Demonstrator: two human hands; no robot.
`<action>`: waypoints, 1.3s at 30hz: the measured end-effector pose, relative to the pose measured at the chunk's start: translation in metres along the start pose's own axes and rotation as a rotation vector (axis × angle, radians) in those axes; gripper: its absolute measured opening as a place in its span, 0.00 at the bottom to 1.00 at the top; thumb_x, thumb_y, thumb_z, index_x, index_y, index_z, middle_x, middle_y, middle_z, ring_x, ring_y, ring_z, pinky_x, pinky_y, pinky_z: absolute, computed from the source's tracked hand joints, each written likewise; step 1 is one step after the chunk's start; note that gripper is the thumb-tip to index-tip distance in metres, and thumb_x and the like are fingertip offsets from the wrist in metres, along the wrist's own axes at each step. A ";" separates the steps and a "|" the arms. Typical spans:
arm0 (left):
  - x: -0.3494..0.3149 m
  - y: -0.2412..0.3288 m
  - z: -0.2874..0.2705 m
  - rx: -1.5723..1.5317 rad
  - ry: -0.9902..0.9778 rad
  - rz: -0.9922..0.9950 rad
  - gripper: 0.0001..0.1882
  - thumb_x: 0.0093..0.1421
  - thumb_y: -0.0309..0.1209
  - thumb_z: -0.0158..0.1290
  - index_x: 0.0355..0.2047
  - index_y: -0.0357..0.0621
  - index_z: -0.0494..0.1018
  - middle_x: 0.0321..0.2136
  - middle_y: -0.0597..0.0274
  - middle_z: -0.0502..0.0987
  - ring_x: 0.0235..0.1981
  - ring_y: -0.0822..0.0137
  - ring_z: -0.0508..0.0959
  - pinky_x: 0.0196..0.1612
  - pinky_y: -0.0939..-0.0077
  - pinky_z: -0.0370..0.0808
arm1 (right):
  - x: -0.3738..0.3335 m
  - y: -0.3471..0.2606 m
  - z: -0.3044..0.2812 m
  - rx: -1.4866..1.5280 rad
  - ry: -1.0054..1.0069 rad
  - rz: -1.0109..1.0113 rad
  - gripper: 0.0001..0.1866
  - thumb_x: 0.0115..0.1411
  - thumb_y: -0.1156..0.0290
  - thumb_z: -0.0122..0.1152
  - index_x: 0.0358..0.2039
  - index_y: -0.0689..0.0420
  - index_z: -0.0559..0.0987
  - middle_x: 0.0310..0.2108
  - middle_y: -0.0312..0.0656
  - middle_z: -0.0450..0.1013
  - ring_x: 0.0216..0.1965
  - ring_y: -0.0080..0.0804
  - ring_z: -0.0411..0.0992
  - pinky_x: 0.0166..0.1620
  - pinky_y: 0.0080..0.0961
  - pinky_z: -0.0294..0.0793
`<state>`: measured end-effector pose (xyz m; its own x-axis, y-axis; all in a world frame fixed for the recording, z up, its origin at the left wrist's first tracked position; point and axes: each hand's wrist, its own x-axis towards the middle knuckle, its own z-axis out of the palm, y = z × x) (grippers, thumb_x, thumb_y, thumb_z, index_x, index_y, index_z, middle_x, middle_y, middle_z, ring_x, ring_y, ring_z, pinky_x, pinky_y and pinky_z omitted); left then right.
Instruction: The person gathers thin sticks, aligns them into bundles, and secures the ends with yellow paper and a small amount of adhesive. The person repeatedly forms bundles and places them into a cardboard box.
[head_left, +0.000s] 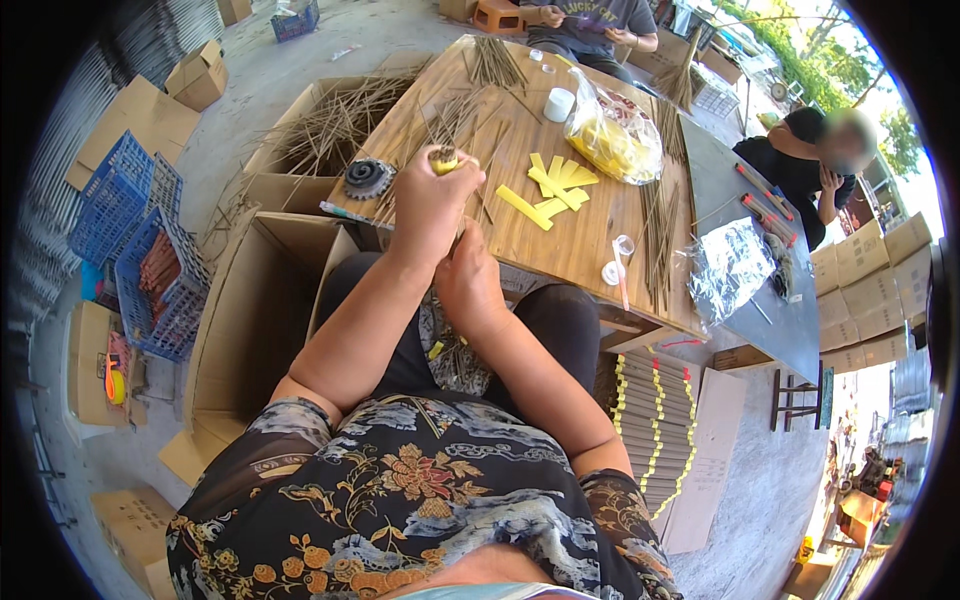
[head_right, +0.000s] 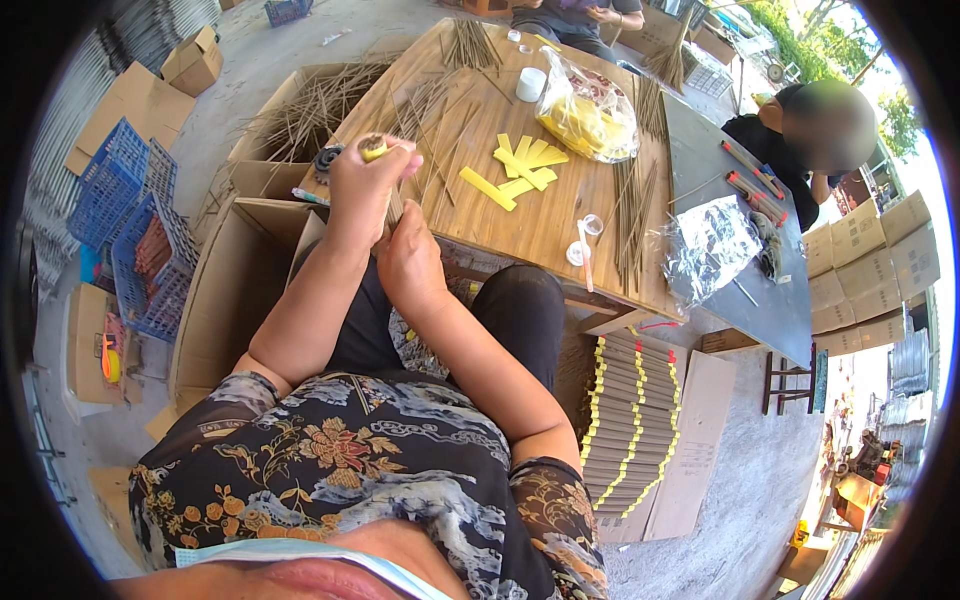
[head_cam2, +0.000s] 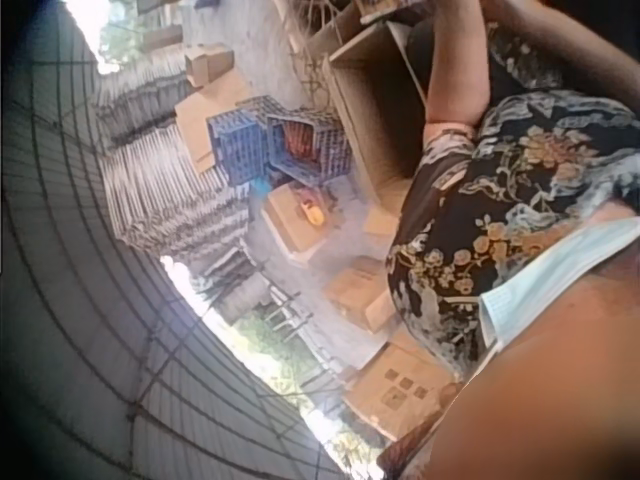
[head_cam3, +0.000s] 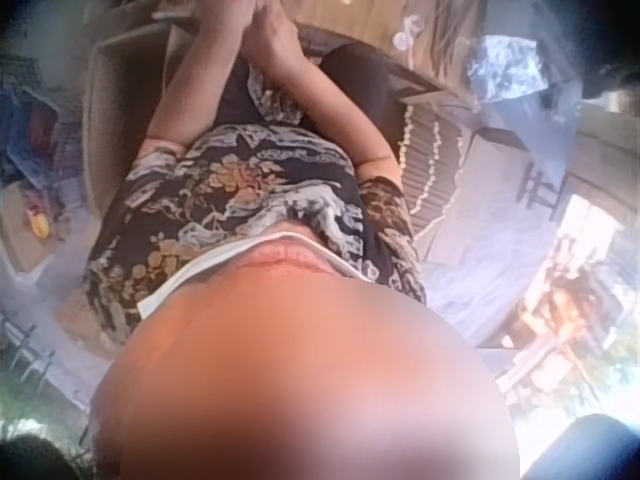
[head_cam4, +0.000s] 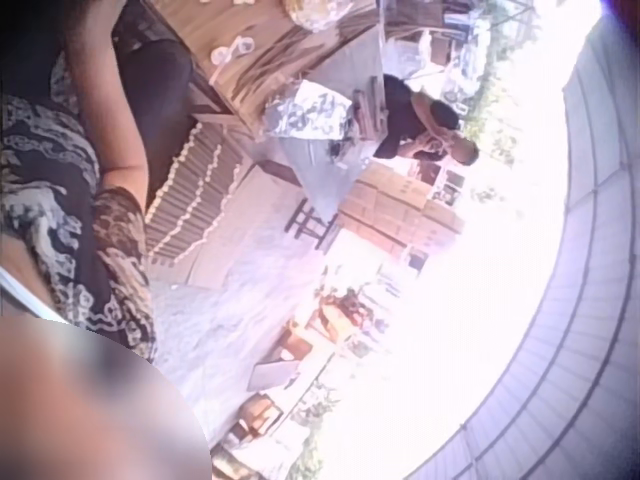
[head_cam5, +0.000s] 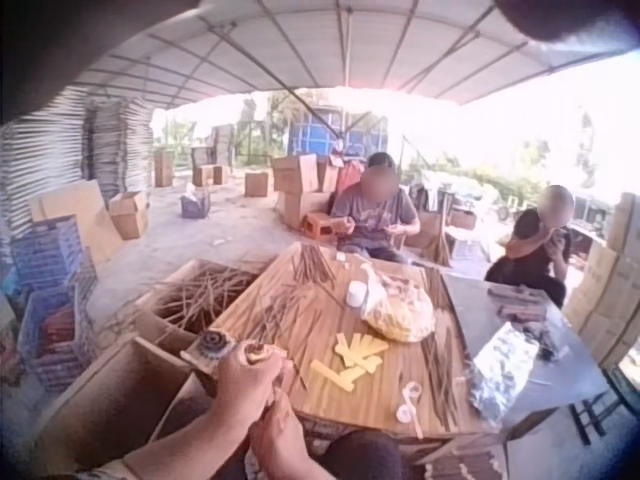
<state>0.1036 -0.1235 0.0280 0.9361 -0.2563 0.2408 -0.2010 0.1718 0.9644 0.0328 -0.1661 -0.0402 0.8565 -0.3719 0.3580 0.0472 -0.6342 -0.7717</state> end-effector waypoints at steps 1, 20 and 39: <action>0.007 -0.008 -0.004 -0.034 -0.098 0.049 0.13 0.50 0.27 0.54 0.34 0.32 0.69 0.31 0.57 0.74 0.34 0.71 0.75 0.37 0.81 0.71 | 0.004 -0.003 -0.002 0.045 -0.033 0.058 0.19 0.51 0.76 0.51 0.43 0.66 0.60 0.31 0.62 0.67 0.34 0.59 0.67 0.35 0.43 0.67; -0.060 0.019 -0.046 -0.502 -0.446 0.464 0.35 0.50 0.34 0.57 0.54 0.41 0.52 0.50 0.47 0.62 0.54 0.57 0.61 0.57 0.61 0.56 | 0.022 -0.020 -0.079 1.950 0.433 0.616 0.14 0.63 0.64 0.40 0.31 0.64 0.65 0.31 0.48 0.68 0.34 0.38 0.70 0.49 0.40 0.68; -0.039 0.065 -0.051 -0.748 -0.282 -0.038 0.04 0.55 0.30 0.52 0.27 0.43 0.70 0.15 0.69 0.68 0.15 0.76 0.66 0.23 0.80 0.66 | -0.003 -0.063 -0.047 0.319 -0.324 -0.044 0.13 0.50 0.67 0.61 0.31 0.60 0.70 0.18 0.36 0.68 0.18 0.22 0.66 0.23 0.17 0.66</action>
<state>0.0690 -0.0537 0.0761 0.8102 -0.4885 0.3238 0.1702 0.7248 0.6676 0.0030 -0.1571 0.0321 0.9645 -0.0858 0.2499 0.1992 -0.3850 -0.9012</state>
